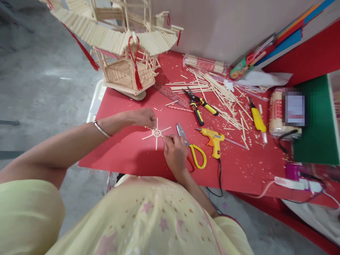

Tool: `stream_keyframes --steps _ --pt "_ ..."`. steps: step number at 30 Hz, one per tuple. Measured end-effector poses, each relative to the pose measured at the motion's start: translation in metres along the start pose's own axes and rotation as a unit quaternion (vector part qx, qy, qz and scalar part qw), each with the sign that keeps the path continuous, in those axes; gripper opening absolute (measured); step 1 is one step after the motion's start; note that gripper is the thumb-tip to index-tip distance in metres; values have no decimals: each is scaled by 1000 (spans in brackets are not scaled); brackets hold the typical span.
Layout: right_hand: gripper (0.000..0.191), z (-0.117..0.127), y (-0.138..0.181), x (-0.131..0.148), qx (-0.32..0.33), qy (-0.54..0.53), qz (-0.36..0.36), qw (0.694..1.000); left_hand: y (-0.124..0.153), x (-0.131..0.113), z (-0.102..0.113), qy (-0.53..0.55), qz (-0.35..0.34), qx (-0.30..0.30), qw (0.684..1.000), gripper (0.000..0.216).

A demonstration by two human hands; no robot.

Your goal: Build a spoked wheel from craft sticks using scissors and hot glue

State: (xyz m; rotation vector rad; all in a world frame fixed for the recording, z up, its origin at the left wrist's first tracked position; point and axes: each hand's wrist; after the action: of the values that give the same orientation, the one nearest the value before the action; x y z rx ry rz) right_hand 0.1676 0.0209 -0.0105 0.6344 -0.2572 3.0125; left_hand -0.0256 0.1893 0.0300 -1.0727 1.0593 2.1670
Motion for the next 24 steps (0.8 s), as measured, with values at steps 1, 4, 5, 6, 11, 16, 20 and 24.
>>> stream_keyframes --steps 1,4,5,6,11,16,20,24 --pt "28 0 0 0 0 -1 -1 1000 0 0 0 -2 1 -1 1000 17" --pt "28 0 0 0 2 -4 -4 1000 -1 2 -1 -2 2 -4 1000 18" --pt "28 0 0 0 2 -5 -4 1000 -1 3 -1 -2 1 -6 1000 18" --pt "28 0 0 0 3 -5 -4 1000 -1 3 -1 -2 1 -6 1000 18" --pt "28 0 0 0 7 -5 -5 1000 -2 6 -2 0 -9 -7 1000 17" --pt "27 1 0 0 13 1 -3 1000 -1 4 -2 -5 -2 -6 1000 15" --pt "27 2 0 0 13 4 -1 1000 -1 1 -1 -5 -2 -5 1000 13" --pt "27 1 0 0 11 5 -1 1000 -1 -1 -1 -2 0 -1 1000 15"
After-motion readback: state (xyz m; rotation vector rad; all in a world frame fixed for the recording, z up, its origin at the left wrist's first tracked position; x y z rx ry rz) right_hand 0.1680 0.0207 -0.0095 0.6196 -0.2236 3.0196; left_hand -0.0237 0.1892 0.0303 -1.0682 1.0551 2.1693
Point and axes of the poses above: each hand's wrist, its own y-axis away from the middle knuckle, its own z-axis out of the back of the hand, x = y × z, and after that the axes turned 12 degrees about -z, right-handed
